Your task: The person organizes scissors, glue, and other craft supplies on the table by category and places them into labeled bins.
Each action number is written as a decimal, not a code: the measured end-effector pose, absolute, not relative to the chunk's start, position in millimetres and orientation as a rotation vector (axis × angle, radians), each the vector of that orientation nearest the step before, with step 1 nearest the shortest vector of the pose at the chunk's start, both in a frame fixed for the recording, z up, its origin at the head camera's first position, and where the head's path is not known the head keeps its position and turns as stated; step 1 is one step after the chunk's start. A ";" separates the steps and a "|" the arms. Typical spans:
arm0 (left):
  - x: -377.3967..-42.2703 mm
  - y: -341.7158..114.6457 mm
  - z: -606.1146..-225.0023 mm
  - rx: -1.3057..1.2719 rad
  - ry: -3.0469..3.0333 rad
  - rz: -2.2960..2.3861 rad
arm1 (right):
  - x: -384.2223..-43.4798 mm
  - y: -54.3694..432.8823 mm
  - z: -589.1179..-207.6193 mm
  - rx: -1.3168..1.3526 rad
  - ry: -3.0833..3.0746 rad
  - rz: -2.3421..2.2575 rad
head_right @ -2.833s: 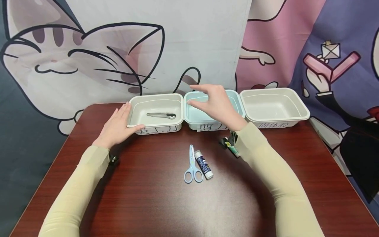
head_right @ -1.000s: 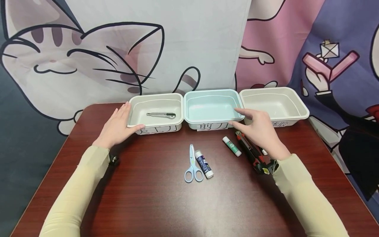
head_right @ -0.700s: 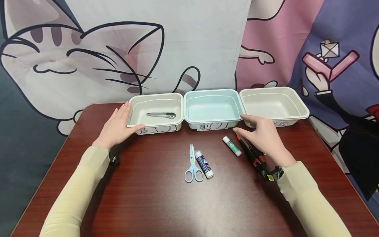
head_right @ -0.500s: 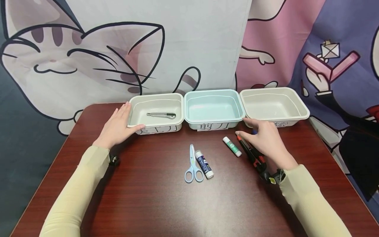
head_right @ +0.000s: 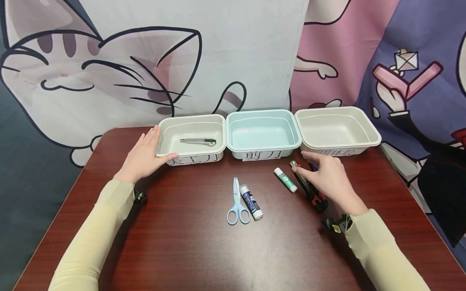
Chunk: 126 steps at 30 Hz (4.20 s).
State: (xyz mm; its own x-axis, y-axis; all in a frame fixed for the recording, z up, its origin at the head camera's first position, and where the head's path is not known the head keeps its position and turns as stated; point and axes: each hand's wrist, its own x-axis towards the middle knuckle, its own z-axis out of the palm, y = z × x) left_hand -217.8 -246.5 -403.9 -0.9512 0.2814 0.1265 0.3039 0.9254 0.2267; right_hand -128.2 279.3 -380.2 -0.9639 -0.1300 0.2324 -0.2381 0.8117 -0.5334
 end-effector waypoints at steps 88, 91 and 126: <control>-218.0 -247.2 -404.2 -0.464 -2.994 -0.379 | -117.7 283.6 -403.6 0.339 -2.989 0.572; -218.3 -247.2 -404.3 -0.459 -2.997 -0.372 | -118.0 284.0 -400.0 0.342 -2.972 0.587; -217.9 -245.8 -403.3 -0.458 -2.994 -0.381 | -114.7 260.1 -382.0 0.438 -2.721 0.705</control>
